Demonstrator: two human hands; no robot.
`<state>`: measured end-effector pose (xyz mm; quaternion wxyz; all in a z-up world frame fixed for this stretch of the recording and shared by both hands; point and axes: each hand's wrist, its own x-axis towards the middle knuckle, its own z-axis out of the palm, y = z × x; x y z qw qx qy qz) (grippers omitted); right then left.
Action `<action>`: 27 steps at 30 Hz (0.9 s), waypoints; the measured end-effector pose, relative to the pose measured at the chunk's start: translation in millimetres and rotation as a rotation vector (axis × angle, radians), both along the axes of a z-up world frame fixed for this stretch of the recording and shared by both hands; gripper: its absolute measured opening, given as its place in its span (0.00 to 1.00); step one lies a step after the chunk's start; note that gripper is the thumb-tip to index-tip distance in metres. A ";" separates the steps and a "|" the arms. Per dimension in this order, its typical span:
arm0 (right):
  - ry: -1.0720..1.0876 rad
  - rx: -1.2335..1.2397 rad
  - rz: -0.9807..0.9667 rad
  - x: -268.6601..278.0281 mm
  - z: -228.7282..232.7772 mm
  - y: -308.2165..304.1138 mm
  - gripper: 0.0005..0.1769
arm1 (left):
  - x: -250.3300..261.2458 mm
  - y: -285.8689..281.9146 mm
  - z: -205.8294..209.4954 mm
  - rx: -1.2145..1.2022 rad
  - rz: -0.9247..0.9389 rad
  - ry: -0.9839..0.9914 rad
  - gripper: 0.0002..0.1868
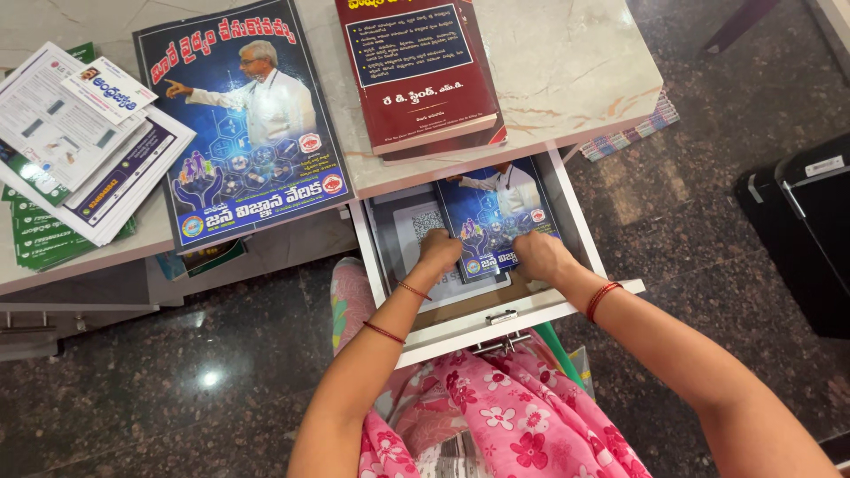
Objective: The person sits on the floor and organizes books and pamphlets on a low table. They pick up items, flip through pages, and place them into an open drawer beneath the table, repeating the process for multiple items.
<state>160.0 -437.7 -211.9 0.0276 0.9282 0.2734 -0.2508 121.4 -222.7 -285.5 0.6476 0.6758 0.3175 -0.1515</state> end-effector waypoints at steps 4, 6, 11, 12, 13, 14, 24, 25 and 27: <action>0.026 -0.038 0.028 -3.7 15.2 8.4 0.18 | -2.7 -6.0 7.5 0.053 -0.111 0.013 0.08; 0.017 -0.043 0.017 -4.9 19.6 11.1 0.21 | -4.6 -10.9 9.9 0.145 -0.193 0.003 0.11; -0.006 -0.039 0.013 -5.2 17.3 10.6 0.20 | -12.2 -28.0 10.2 0.464 -0.460 -0.033 0.20; -0.010 -0.035 0.021 -5.3 15.3 9.8 0.19 | -14.8 -32.4 8.6 0.497 -0.545 0.018 0.21; -0.018 -0.036 0.053 -4.6 13.8 8.7 0.18 | -16.7 -36.4 6.5 0.529 -0.627 0.068 0.21; -0.026 -0.036 0.084 -4.1 12.9 7.1 0.17 | -19.3 -39.6 3.8 0.561 -0.708 0.119 0.22; -0.028 -0.012 0.078 -2.0 4.0 2.4 0.18 | -37.8 -27.1 3.9 0.634 -0.568 -0.171 0.14; -0.025 0.009 0.093 0.1 2.3 3.4 0.17 | -36.5 -25.0 11.5 0.634 -0.591 -0.154 0.16; -0.019 0.054 0.125 0.8 0.2 2.9 0.15 | -35.9 -19.6 31.9 0.635 -0.636 -0.117 0.21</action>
